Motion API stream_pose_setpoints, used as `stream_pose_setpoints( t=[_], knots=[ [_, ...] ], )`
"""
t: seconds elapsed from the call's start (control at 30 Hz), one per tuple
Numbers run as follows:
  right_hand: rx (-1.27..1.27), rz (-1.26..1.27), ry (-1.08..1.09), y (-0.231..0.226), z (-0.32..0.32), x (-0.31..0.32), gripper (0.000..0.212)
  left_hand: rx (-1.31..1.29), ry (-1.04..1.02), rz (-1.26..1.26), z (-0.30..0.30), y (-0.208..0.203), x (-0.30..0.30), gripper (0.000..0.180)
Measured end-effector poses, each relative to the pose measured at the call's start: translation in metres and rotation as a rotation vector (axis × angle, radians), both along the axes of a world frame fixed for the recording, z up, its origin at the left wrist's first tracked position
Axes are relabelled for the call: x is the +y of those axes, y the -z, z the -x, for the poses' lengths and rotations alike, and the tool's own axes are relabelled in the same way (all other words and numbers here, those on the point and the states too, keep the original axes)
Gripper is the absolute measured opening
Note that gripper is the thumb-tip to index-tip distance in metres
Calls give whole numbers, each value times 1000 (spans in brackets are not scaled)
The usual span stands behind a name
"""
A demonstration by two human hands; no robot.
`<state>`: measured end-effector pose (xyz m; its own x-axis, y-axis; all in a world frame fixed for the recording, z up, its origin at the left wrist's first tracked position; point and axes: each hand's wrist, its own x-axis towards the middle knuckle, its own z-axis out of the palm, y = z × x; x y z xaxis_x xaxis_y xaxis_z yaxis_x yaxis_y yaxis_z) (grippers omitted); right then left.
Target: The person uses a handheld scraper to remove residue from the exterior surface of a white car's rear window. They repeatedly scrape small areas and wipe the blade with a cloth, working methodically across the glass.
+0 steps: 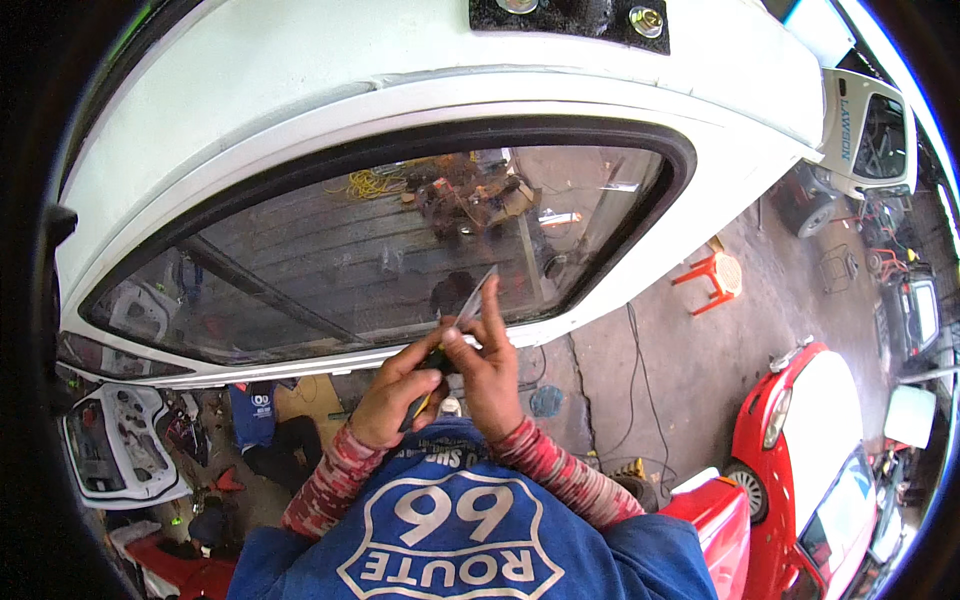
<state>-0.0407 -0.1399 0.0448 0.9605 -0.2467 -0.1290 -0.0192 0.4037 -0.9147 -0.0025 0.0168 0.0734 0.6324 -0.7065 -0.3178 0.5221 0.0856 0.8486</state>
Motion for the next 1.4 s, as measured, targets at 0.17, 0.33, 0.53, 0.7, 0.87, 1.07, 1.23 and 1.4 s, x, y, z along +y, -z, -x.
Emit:
stream_pose_setpoints(
  t=[0.17, 0.33, 0.53, 0.7, 0.87, 1.07, 1.23, 1.4],
  knots=[
    [25, 9, -8, 4, -1, 1, 84, -5, 11, 0, -4, 3, 0, 61],
    [-7, -40, 54, -1, -2, 2, 83, -30, 33, -12, -5, 0, 0, 61],
    [-22, 68, -28, -11, -2, 4, 86, 54, -23, -114, -4, -9, 4, 62],
    [-16, -33, 75, -16, -2, -1, 85, 76, -10, 15, 0, -12, -3, 63],
    [-106, 3, 93, -17, -2, -3, 84, 68, 13, 48, -1, -15, -5, 63],
    [-42, 28, 48, -18, -2, -5, 85, 87, -60, -101, 0, -18, -9, 61],
    [-114, -23, 167, -23, -1, -12, 84, 0, 13, 4, 3, -23, -17, 61],
    [23, 73, 36, -30, -2, -13, 85, 18, -2, -3, 4, -29, -20, 61]
  ],
)
